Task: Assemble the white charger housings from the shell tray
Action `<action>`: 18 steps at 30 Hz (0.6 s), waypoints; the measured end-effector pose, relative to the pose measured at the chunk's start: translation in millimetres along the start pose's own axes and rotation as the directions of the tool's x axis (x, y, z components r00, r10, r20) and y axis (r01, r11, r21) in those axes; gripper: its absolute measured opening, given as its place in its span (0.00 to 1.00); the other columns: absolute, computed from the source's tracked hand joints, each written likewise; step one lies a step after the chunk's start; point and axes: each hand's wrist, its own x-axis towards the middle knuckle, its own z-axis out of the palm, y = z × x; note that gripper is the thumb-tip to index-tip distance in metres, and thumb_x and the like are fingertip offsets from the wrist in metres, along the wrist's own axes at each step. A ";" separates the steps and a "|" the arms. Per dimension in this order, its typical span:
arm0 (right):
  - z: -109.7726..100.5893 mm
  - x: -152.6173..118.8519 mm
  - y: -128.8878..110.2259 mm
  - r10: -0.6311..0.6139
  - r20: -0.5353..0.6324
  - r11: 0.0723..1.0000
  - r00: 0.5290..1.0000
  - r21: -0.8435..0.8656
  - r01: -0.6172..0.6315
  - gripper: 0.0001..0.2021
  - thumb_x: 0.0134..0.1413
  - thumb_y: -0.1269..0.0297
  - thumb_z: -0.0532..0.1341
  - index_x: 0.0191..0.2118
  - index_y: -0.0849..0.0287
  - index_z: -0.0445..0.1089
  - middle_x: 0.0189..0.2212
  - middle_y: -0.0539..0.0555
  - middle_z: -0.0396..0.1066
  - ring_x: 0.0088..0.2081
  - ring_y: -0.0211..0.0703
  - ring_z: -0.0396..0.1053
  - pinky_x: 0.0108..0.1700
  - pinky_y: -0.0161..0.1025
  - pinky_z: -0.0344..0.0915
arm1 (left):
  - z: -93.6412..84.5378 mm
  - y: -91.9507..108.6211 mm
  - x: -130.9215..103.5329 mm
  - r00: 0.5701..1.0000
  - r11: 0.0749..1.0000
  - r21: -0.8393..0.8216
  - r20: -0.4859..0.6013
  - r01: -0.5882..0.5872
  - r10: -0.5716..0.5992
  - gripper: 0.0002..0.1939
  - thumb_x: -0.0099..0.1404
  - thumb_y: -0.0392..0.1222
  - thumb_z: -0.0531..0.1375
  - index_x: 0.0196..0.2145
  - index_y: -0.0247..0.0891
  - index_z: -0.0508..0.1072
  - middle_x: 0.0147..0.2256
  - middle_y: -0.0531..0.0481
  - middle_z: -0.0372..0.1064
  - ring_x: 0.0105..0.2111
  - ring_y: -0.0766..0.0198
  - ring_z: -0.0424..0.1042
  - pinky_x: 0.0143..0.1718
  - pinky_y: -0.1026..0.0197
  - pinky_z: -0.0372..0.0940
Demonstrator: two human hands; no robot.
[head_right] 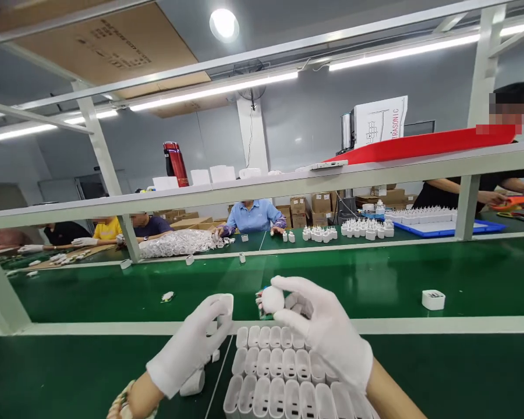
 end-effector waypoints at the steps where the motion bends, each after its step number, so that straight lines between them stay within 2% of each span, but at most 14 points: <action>1: 3.0 -3.3 1.3 -0.055 -0.012 0.995 0.998 -0.085 0.053 0.20 0.55 0.56 0.66 0.53 0.53 0.72 0.49 0.54 0.76 0.48 0.49 0.74 0.51 0.47 0.73 | -7.9 10.4 -0.3 0.995 0.993 -0.065 -0.015 -0.094 0.094 0.07 0.65 0.32 0.53 0.35 0.42 0.67 0.40 0.51 0.69 0.40 0.63 0.71 0.43 0.62 0.68; 3: 9.3 -10.9 6.4 -0.173 -0.012 0.952 0.985 -0.257 0.164 0.18 0.56 0.59 0.65 0.53 0.49 0.71 0.48 0.51 0.75 0.46 0.46 0.74 0.49 0.45 0.74 | -17.0 25.9 -4.6 0.979 0.966 -0.164 -0.078 -0.200 0.189 0.11 0.64 0.31 0.56 0.42 0.45 0.68 0.44 0.51 0.70 0.45 0.63 0.72 0.49 0.61 0.69; 4: 12.6 -14.9 9.2 -0.236 -0.006 0.917 0.972 -0.332 0.221 0.18 0.57 0.61 0.65 0.53 0.47 0.70 0.48 0.50 0.75 0.45 0.44 0.74 0.48 0.44 0.74 | -18.6 30.0 -8.5 0.974 0.961 -0.170 -0.101 -0.217 0.202 0.18 0.64 0.32 0.57 0.50 0.48 0.66 0.48 0.51 0.71 0.48 0.62 0.72 0.50 0.60 0.70; 5: 15.8 -18.7 11.6 -0.301 0.004 0.877 0.954 -0.392 0.278 0.19 0.57 0.63 0.65 0.54 0.46 0.68 0.47 0.49 0.75 0.44 0.43 0.75 0.47 0.42 0.74 | -18.8 31.7 -13.1 0.976 0.965 -0.159 -0.108 -0.207 0.191 0.25 0.64 0.32 0.58 0.56 0.51 0.62 0.52 0.50 0.71 0.51 0.61 0.73 0.51 0.60 0.70; 7: 22.2 -24.6 14.6 -0.429 0.041 0.800 0.902 -0.446 0.401 0.21 0.57 0.68 0.64 0.54 0.45 0.64 0.45 0.48 0.75 0.43 0.40 0.75 0.46 0.37 0.74 | -17.2 29.5 -23.6 0.985 0.983 -0.102 -0.088 -0.155 0.146 0.33 0.64 0.34 0.59 0.63 0.55 0.55 0.56 0.50 0.70 0.53 0.59 0.73 0.52 0.57 0.72; 10: 30.9 -27.8 15.3 -0.544 0.115 0.736 0.831 -0.410 0.538 0.21 0.57 0.73 0.63 0.53 0.47 0.60 0.46 0.48 0.74 0.46 0.37 0.73 0.49 0.32 0.71 | -17.1 22.6 -37.2 0.997 0.997 -0.017 -0.021 -0.074 0.074 0.34 0.63 0.38 0.60 0.64 0.56 0.55 0.58 0.50 0.69 0.54 0.55 0.73 0.52 0.52 0.72; 14: 37.9 -26.8 12.7 -0.581 0.119 0.729 0.805 -0.363 0.580 0.22 0.57 0.77 0.63 0.53 0.51 0.59 0.47 0.49 0.72 0.47 0.34 0.72 0.51 0.28 0.68 | -23.4 23.6 -44.1 0.999 0.999 0.014 0.002 -0.035 0.035 0.38 0.62 0.36 0.59 0.67 0.56 0.52 0.59 0.52 0.69 0.55 0.55 0.72 0.52 0.52 0.71; 18: 40.7 -25.3 2.4 -0.649 0.145 0.672 0.747 -0.351 0.652 0.14 0.59 0.78 0.60 0.46 0.53 0.62 0.43 0.50 0.74 0.46 0.37 0.73 0.48 0.32 0.70 | -26.4 30.0 -45.0 0.998 0.998 0.028 -0.011 -0.055 0.055 0.39 0.62 0.34 0.58 0.67 0.54 0.53 0.59 0.50 0.68 0.55 0.54 0.72 0.52 0.54 0.72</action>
